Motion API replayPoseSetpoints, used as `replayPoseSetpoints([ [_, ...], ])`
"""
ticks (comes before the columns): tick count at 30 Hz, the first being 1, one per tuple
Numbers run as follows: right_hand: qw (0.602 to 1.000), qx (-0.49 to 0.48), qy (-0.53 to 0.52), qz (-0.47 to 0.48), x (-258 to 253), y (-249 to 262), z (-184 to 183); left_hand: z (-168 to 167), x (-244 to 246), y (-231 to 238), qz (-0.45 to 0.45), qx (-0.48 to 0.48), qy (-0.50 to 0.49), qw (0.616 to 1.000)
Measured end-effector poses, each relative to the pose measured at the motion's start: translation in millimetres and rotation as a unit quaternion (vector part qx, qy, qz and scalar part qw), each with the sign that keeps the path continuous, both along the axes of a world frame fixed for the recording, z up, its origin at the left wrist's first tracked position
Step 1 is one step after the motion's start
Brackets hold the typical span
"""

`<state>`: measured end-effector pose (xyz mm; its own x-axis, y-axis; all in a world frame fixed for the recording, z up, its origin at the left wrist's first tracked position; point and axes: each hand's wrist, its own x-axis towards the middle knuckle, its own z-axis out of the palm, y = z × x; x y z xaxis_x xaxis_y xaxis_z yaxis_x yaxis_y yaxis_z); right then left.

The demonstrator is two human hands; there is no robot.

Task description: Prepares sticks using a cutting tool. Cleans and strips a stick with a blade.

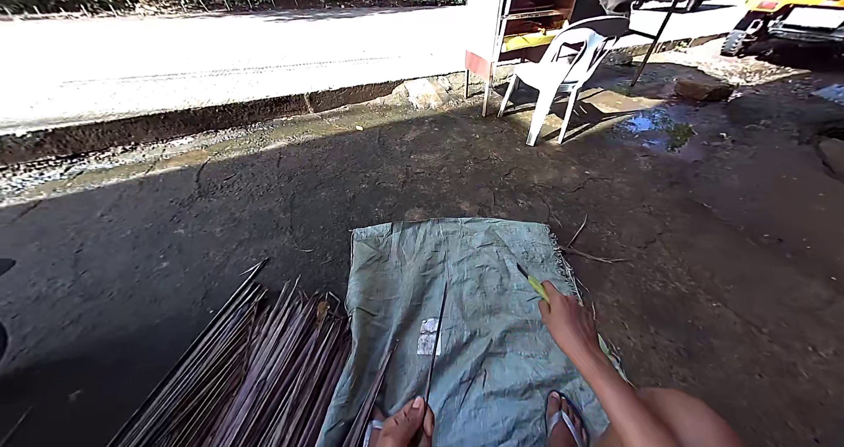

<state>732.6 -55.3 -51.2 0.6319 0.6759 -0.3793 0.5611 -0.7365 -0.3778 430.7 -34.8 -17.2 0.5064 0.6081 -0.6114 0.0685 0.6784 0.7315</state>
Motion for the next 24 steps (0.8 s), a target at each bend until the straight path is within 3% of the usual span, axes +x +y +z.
replayPoseSetpoints([
  [2, 0.989, 0.122, 0.044, 0.072, -21, -4, -7, -1, 8, 4, 0.011, -0.001, -0.005, 1.0],
  [5, 0.921, 0.305, 0.048, 0.239, -64, -15, -22, -2, 23, 8, 0.017, 0.001, -0.013, 1.0],
  [8, 0.855, 0.38, 0.018, 0.353, -91, -22, -30, -3, 32, 10, 0.031, 0.004, -0.024, 0.999],
  [12, 0.862, 0.321, -0.007, 0.392, -92, -23, -29, -2, 40, 8, 0.042, 0.0, -0.026, 0.999],
  [19, 0.88, 0.296, -0.133, 0.346, -80, -20, -33, -10, 47, 7, 0.003, 0.004, -0.011, 1.0],
  [24, 0.934, 0.15, -0.069, 0.318, -67, -13, -16, -14, 51, 4, -0.014, 0.021, 0.008, 1.0],
])
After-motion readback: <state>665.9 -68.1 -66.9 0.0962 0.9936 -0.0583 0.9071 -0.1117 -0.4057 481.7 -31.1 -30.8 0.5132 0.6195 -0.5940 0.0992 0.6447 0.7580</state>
